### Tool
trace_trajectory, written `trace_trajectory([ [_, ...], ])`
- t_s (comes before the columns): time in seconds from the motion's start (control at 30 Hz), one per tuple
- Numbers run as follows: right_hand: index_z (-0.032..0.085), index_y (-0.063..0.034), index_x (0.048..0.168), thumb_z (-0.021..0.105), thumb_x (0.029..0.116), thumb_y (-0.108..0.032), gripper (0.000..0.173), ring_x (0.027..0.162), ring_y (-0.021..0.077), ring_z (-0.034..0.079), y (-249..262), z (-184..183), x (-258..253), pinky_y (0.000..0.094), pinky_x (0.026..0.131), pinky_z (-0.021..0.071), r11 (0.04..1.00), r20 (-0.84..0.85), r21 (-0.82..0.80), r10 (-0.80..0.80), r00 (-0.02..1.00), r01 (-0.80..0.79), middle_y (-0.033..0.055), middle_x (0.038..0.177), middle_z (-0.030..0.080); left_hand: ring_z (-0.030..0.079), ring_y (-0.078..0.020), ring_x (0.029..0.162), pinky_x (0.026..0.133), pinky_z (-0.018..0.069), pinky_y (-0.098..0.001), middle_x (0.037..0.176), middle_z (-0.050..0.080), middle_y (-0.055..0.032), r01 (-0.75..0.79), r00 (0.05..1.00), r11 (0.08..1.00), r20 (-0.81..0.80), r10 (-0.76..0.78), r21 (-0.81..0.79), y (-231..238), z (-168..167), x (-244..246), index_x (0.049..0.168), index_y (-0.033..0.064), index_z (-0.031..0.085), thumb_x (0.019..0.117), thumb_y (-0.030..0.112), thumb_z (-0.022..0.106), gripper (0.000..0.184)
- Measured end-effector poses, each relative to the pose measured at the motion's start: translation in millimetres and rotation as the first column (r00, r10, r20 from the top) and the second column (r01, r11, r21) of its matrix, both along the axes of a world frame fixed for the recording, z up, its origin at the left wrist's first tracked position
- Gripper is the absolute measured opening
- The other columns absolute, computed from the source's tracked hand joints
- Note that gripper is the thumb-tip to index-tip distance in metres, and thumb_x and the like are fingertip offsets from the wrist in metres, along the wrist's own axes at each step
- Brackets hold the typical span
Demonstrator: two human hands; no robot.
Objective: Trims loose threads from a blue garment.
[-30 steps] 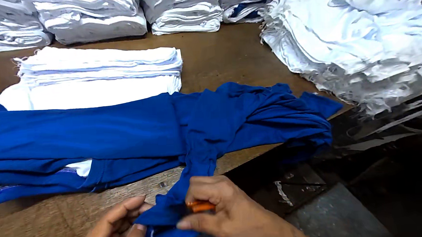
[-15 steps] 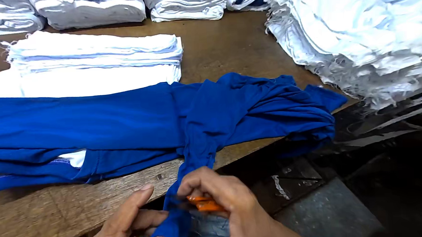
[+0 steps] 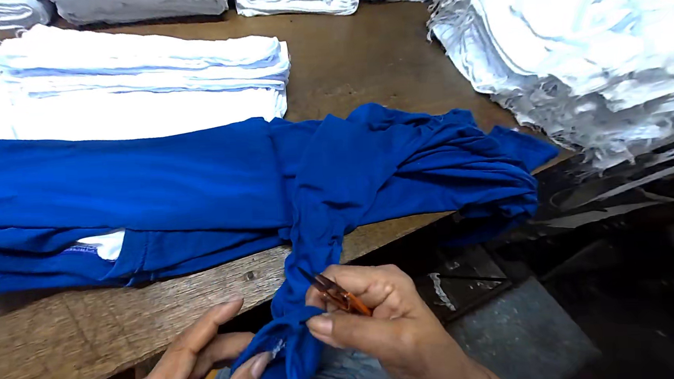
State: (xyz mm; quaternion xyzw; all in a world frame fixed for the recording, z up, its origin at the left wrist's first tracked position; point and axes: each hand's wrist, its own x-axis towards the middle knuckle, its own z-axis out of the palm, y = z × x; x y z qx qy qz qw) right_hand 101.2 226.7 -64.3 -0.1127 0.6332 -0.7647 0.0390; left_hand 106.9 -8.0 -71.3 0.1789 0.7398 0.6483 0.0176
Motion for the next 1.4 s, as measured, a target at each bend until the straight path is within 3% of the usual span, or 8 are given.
trace_trajectory([
  [0.23, 0.071, -0.0051, 0.099, 0.061, 0.0916, -0.004, 0.013, 0.06, -0.0002, 0.051, 11, -22, 7, 0.0149, 0.052, 0.041, 0.969, 0.023, 0.246, -0.047, 0.999, 0.04, -0.0027, 0.071, 0.06, 0.074, -0.0146, 0.09, 0.085, 0.061, -0.0335, 0.101, 0.078, -0.0052, 0.003, 0.977, 0.938, 0.198, -0.076, 0.346, 2, -3, 2, 0.135, 0.0058, 0.062, 0.1008, 0.005, 0.06, 0.034],
  [0.37, 0.066, -0.0063, 0.121, 0.073, 0.0904, -0.015, 0.032, 0.065, -0.0027, 0.051, 17, -20, 13, 0.0113, 0.055, 0.0432, 0.873, -0.366, 0.397, -0.132, 0.921, 0.283, -0.0021, 0.082, 0.063, 0.074, -0.0139, 0.085, 0.079, 0.0615, -0.0326, 0.095, 0.077, -0.0048, -0.037, 0.965, 0.935, 0.254, -0.058, 0.353, 8, -5, 4, 0.129, 0.0011, 0.058, 0.097, -0.005, 0.058, 0.033],
  [0.57, 0.074, -0.004, 0.108, 0.064, 0.0955, -0.009, 0.017, 0.064, 0.0152, 0.057, -1, -12, 15, 0.0264, 0.055, 0.0459, 0.84, -0.612, 0.488, 0.137, 0.779, 0.235, 0.008, 0.074, 0.06, 0.072, -0.0102, 0.088, 0.079, 0.0606, -0.028, 0.102, 0.076, -0.0031, 0.062, 0.965, 0.95, 0.225, -0.136, 0.307, 14, 0, 5, 0.118, 0.0022, 0.069, 0.0985, -0.003, 0.058, 0.023],
  [0.87, 0.069, 0.0087, 0.093, 0.072, 0.0923, -0.001, 0.01, 0.074, 0.0045, 0.063, -8, -13, 7, 0.0179, 0.067, 0.0529, 0.999, -0.187, 0.025, 0.038, 0.982, -0.034, 0.0087, 0.081, 0.069, 0.068, -0.0064, 0.092, 0.081, 0.0566, -0.024, 0.103, 0.074, -0.001, 0.239, 0.937, 0.92, 0.175, -0.303, 0.31, 10, -11, 6, 0.112, 0.0052, 0.074, 0.0983, 0.016, 0.065, 0.02],
  [1.0, 0.07, 0.0077, 0.092, 0.076, 0.0872, 0.001, 0.01, 0.076, 0.0062, 0.066, -15, -14, 9, 0.0192, 0.068, 0.0559, 0.987, -0.269, 0.148, -0.013, 0.963, 0.055, 0.0093, 0.081, 0.07, 0.069, -0.0035, 0.081, 0.074, 0.0588, -0.0224, 0.092, 0.076, 0.0014, 0.184, 0.954, 0.947, 0.185, -0.236, 0.262, 17, -11, 9, 0.103, 0.0069, 0.077, 0.092, 0.007, 0.075, 0.011],
  [1.13, 0.069, -0.0046, 0.113, 0.057, 0.1054, -0.026, 0.026, 0.073, 0.0023, 0.061, 1, -11, 10, 0.02, 0.064, 0.0542, 0.91, -0.198, 0.403, -0.014, 0.98, 0.095, -0.0014, 0.085, 0.067, 0.064, -0.004, 0.07, 0.064, 0.055, -0.021, 0.082, 0.071, 0.0, 0.155, 0.953, 0.953, 0.214, -0.213, 0.261, 16, -12, 7, 0.102, 0.0029, 0.073, 0.0961, 0.004, 0.068, 0.008],
  [1.23, 0.071, -0.0026, 0.105, 0.039, 0.1123, -0.029, 0.042, 0.074, 0.0043, 0.058, 29, -13, 16, 0.0214, 0.067, 0.0504, 0.892, -0.179, 0.448, 0.159, 0.971, -0.064, 0.0014, 0.083, 0.064, 0.065, -0.0042, 0.072, 0.066, 0.0558, -0.0212, 0.085, 0.071, 0.0009, 0.1, 0.964, 0.964, 0.216, -0.155, 0.246, 12, -13, 7, 0.104, 0.0047, 0.073, 0.0987, 0.006, 0.065, 0.009],
  [1.4, 0.071, -0.0003, 0.1, 0.044, 0.1115, -0.024, 0.037, 0.074, 0.0126, 0.063, 35, -22, 35, 0.0271, 0.065, 0.0514, 0.846, -0.205, 0.511, 0.291, 0.935, -0.151, 0.0086, 0.081, 0.067, 0.066, -0.0038, 0.075, 0.068, 0.0562, -0.0206, 0.089, 0.072, 0.0007, 0.11, 0.971, 0.971, 0.186, -0.151, 0.211, 14, -13, 5, 0.105, 0.0054, 0.073, 0.1011, 0.008, 0.063, 0.011],
])
